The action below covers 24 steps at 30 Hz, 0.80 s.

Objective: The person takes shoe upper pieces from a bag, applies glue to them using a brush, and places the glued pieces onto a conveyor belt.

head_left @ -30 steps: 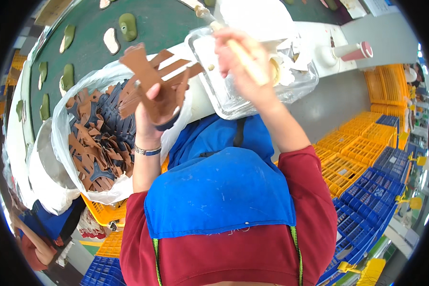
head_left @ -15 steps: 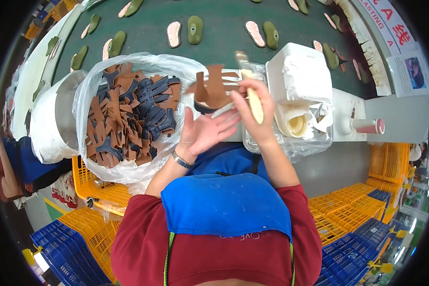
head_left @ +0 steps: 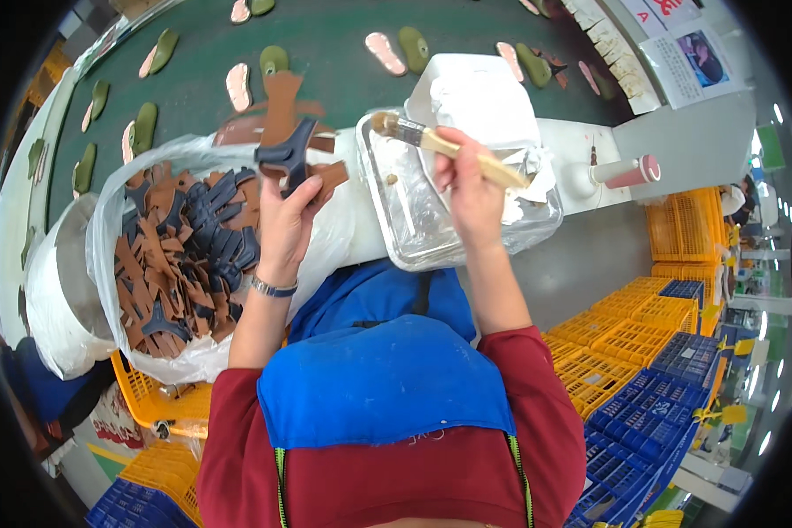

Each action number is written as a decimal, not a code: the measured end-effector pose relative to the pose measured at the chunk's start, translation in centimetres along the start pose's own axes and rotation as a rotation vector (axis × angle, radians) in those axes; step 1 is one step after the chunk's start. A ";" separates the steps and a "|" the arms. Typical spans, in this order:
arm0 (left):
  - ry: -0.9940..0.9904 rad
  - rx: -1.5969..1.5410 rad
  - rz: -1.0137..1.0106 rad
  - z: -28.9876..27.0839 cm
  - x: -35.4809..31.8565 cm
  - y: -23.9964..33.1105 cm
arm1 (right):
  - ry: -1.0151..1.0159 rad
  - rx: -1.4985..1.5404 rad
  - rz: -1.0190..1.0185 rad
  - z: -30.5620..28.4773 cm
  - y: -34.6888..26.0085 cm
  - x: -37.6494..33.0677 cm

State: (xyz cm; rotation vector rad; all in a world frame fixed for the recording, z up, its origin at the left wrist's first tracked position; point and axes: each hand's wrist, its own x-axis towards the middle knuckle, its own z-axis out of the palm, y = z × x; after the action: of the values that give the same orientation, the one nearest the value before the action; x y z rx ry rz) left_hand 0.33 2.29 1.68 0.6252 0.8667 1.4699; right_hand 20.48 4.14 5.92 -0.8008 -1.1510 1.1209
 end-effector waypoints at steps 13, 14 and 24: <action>-0.059 0.076 0.083 2.7 -0.4 -0.1 | -0.170 -0.466 -0.241 0.5 0.3 -0.1; -0.065 0.079 0.077 2.6 -0.3 -0.2 | -0.161 -0.467 -0.239 0.3 0.2 0.0; -0.058 0.073 0.045 3.0 -0.5 -0.1 | -0.113 -0.478 -0.316 0.7 -1.1 0.2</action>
State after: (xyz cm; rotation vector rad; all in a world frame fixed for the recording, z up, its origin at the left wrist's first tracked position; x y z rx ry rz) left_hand 2.87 2.21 3.35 0.7424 0.8696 1.4584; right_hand 20.13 4.00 7.20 -0.8849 -1.6104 0.6394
